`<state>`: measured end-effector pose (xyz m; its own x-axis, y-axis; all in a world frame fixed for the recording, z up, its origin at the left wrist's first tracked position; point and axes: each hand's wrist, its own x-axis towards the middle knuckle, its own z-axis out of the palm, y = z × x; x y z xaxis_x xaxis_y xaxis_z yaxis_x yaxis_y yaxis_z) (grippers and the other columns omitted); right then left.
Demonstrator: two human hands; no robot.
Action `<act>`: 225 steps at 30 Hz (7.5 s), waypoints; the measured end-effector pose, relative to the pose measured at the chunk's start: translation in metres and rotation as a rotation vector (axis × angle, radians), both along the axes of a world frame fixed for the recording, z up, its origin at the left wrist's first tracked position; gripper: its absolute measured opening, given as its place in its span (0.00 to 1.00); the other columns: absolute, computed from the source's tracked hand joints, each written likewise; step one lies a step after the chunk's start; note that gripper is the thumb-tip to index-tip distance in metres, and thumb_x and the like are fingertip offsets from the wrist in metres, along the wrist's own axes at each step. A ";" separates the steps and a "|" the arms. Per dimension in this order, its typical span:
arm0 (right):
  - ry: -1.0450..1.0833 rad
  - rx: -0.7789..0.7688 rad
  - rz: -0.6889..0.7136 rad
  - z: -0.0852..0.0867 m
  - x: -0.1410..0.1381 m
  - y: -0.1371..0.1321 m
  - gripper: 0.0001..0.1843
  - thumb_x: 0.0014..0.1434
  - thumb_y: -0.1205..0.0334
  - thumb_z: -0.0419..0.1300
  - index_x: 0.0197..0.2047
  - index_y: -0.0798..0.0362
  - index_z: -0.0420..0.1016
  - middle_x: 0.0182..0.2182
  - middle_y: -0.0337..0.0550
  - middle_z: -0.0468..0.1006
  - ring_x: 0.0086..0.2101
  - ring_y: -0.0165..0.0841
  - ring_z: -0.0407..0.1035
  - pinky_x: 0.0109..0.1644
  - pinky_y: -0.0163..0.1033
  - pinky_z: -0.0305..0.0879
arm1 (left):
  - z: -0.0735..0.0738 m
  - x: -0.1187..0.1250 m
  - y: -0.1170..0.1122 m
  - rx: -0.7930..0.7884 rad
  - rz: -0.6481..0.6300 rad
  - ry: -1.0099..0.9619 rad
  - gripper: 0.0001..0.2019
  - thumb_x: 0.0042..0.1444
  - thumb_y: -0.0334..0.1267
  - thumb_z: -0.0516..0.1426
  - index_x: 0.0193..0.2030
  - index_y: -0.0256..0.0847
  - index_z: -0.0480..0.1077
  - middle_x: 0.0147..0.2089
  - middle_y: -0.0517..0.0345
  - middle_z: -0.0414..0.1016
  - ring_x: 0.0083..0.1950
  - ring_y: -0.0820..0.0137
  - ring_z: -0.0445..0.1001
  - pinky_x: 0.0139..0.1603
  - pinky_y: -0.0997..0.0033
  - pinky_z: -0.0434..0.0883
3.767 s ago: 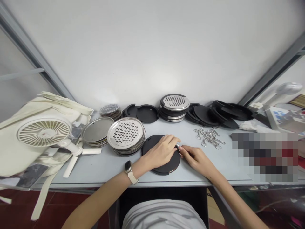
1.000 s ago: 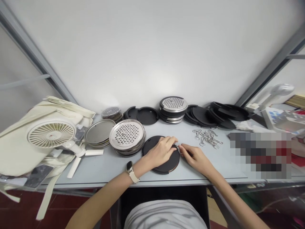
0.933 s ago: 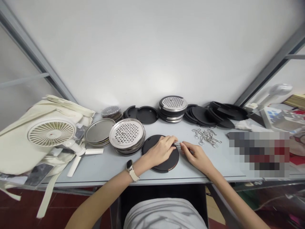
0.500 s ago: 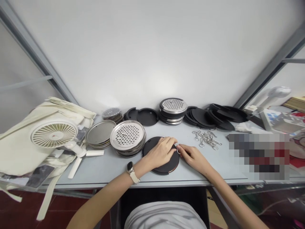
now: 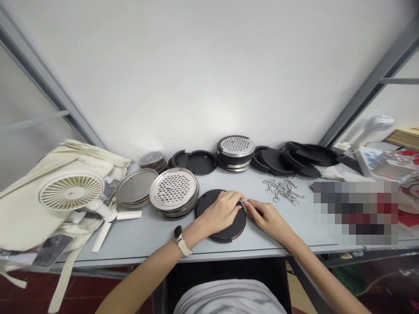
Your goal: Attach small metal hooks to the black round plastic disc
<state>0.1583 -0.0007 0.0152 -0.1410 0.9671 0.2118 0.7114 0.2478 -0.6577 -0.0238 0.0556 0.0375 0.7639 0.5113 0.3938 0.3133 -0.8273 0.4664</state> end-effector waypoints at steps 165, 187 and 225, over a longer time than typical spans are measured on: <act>0.081 -0.081 0.084 0.006 0.002 -0.003 0.23 0.70 0.50 0.43 0.27 0.52 0.61 0.21 0.35 0.66 0.23 0.29 0.60 0.29 0.33 0.58 | 0.007 -0.002 -0.002 0.031 -0.031 0.060 0.10 0.64 0.28 0.49 0.51 0.40 0.62 0.49 0.52 0.69 0.53 0.65 0.68 0.56 0.63 0.63; -0.025 0.027 0.059 0.005 0.000 -0.006 0.19 0.70 0.55 0.44 0.28 0.51 0.60 0.22 0.37 0.67 0.23 0.30 0.62 0.30 0.35 0.56 | 0.005 -0.001 -0.001 0.013 -0.042 0.059 0.10 0.65 0.28 0.49 0.51 0.41 0.62 0.50 0.54 0.69 0.52 0.65 0.68 0.56 0.63 0.63; -0.038 0.086 0.061 -0.001 -0.001 -0.004 0.18 0.69 0.57 0.45 0.28 0.52 0.61 0.22 0.37 0.69 0.22 0.29 0.62 0.27 0.33 0.53 | 0.008 -0.001 -0.002 0.066 -0.045 0.077 0.09 0.64 0.27 0.49 0.49 0.39 0.62 0.49 0.52 0.69 0.51 0.65 0.68 0.54 0.64 0.64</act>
